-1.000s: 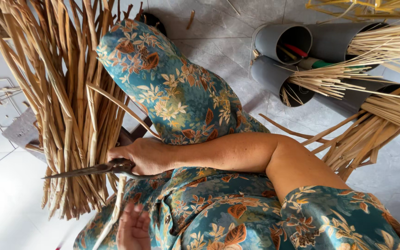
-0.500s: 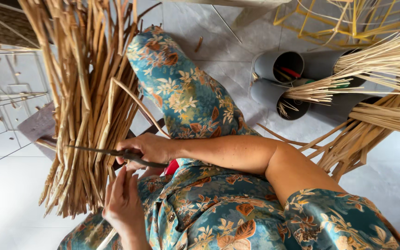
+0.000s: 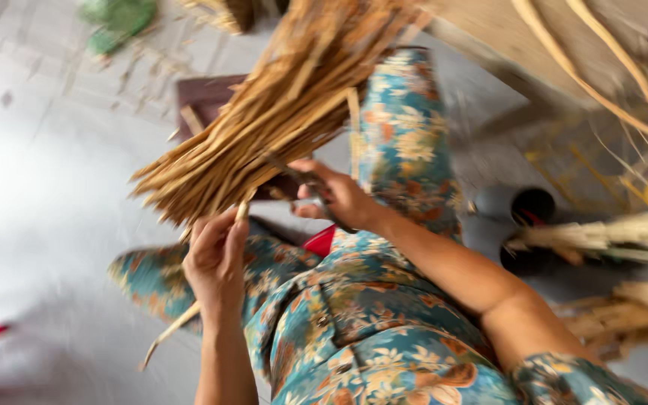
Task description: The person moves a red plastic chair and a small wooden stool, then sits on the chair. They use shears to trim the ends of a bundle of thin sticks resting on the stool, repeatedly cutting and discarding small pieces.
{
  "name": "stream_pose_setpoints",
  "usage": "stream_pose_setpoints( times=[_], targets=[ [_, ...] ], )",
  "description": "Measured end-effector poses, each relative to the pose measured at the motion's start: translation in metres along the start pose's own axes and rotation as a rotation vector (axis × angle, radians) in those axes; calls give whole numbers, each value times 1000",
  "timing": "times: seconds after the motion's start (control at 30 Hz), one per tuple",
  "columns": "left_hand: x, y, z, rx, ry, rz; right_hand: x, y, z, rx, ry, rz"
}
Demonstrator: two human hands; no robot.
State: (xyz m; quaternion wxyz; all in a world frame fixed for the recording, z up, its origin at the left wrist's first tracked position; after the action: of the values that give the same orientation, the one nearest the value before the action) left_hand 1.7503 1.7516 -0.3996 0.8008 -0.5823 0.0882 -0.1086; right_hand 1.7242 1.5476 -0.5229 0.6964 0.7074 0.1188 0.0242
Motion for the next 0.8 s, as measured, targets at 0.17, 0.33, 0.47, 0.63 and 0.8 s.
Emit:
stream_pose_setpoints(
  times=[0.17,0.33,0.47,0.63,0.8],
  targets=[
    [-28,-43,41,-147,-106,-129,-20,78,-36,13,148,266],
    [-37,-45,41,-882,-86,-72,-50,159,-64,-248,161,517],
    [-37,-55,43,-853,-89,-135,-51,191,-85,-433,106,507],
    [-40,-57,37,-1064,-30,-192,-58,217,-102,-542,54,560],
    [-44,-49,31,-1098,-23,-187,-59,219,-107,-555,37,535]
  ],
)
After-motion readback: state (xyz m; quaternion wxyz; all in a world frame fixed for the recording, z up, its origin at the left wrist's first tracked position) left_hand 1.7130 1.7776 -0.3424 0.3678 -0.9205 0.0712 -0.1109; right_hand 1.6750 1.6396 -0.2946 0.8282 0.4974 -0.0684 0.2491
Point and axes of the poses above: each hand's wrist, its own x-axis towards the middle knuckle, its own z-axis out of the back of the hand, y = z × x, the point moved 10 cm from there along x, towards the middle knuckle, and after that the axes turned 7 degrees about y, right-handed, at the moved point
